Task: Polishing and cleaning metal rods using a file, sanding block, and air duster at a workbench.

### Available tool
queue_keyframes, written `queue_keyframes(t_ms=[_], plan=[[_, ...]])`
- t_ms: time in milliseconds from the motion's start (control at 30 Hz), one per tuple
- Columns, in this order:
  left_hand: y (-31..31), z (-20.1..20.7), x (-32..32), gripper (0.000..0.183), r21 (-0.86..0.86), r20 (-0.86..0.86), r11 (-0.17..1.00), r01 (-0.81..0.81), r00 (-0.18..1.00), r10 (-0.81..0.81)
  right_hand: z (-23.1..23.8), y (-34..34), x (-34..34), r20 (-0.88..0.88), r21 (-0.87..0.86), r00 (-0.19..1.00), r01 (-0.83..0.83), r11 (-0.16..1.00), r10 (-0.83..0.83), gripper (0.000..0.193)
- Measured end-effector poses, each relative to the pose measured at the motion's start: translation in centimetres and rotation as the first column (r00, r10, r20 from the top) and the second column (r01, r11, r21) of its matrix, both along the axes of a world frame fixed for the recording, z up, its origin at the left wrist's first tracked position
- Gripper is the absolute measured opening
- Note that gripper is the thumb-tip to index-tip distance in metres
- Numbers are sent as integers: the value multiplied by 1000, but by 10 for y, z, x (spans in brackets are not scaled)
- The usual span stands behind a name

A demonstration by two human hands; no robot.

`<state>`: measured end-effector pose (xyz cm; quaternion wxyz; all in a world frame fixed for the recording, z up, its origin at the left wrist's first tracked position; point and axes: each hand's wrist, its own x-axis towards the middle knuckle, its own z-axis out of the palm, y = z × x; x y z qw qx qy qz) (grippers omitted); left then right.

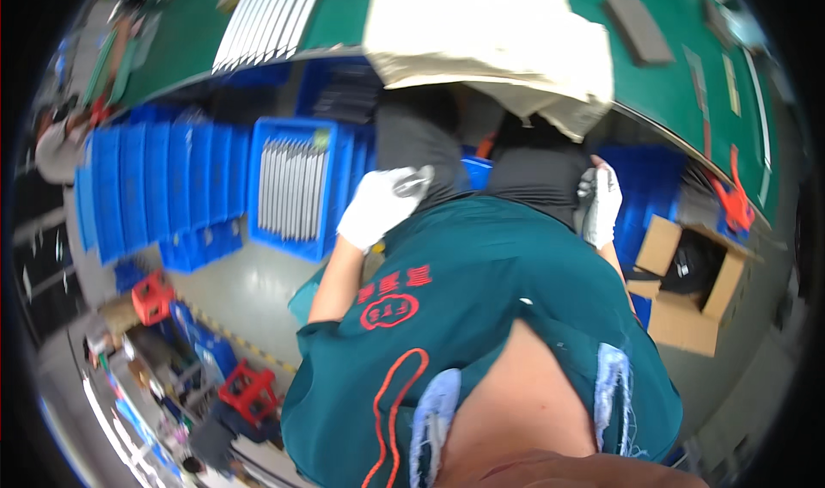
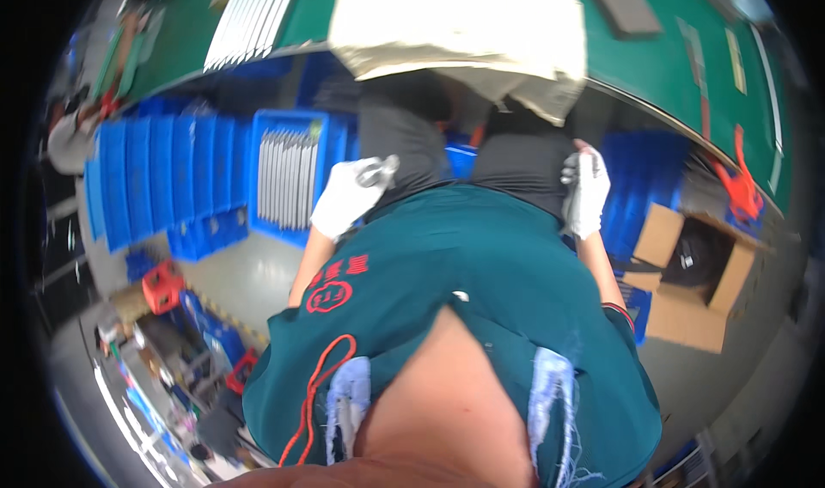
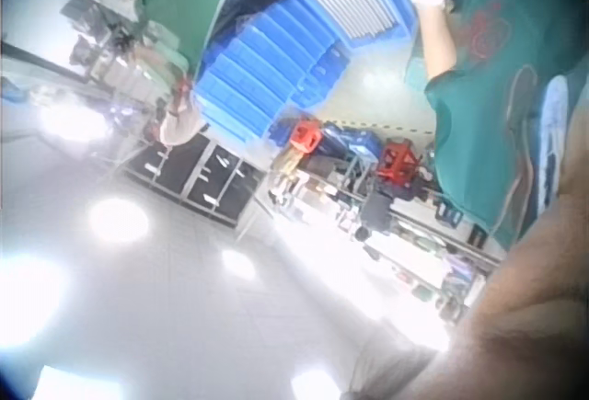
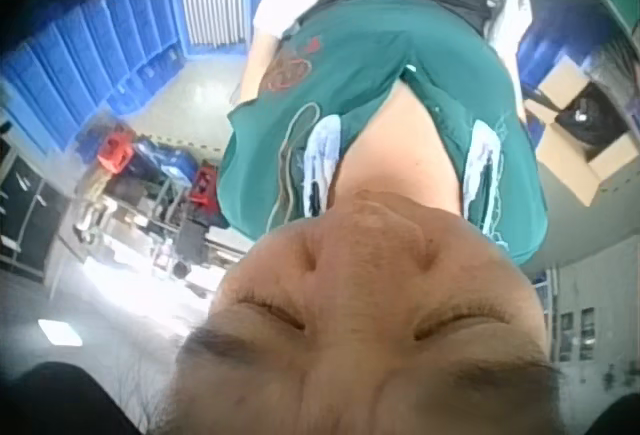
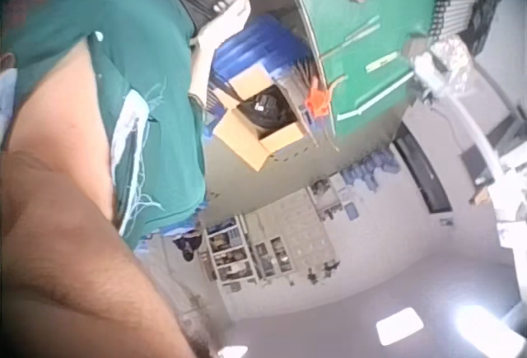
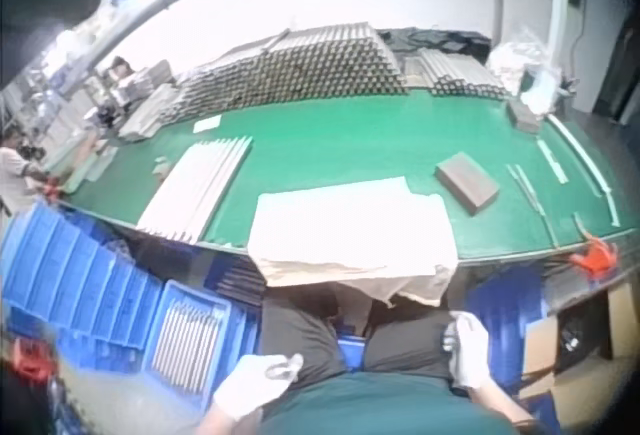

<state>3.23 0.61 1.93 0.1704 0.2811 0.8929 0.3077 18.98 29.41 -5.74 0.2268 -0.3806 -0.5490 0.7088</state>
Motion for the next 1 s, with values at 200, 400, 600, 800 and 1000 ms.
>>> queue_keyframes(t_ms=[200, 400, 600, 800, 1000], plan=[[-11, 8, 0, 16, 33, 39, 999, 7, 999, -8, 72, -67, -98, 104, 410, 354, -867, 285, 929, 30], [-26, -12, 1, 26, 266, 216, 944, -197, 966, 141, 83, -124, -149, 223, 595, 140, -803, -21, 965, 31], [-38, -36, -4, 24, 402, 237, 869, -290, 949, 208, 72, -138, -167, 249, 600, 103, -797, -70, 963, 27], [-44, -39, -16, 22, 276, 172, 941, -198, 973, 154, 63, -143, -178, 233, 660, 89, -746, -90, 968, 27], [-41, -39, -22, 23, 304, 65, 941, -147, 989, 133, 61, -142, -180, 153, 697, 96, -716, -39, 984, 33]])
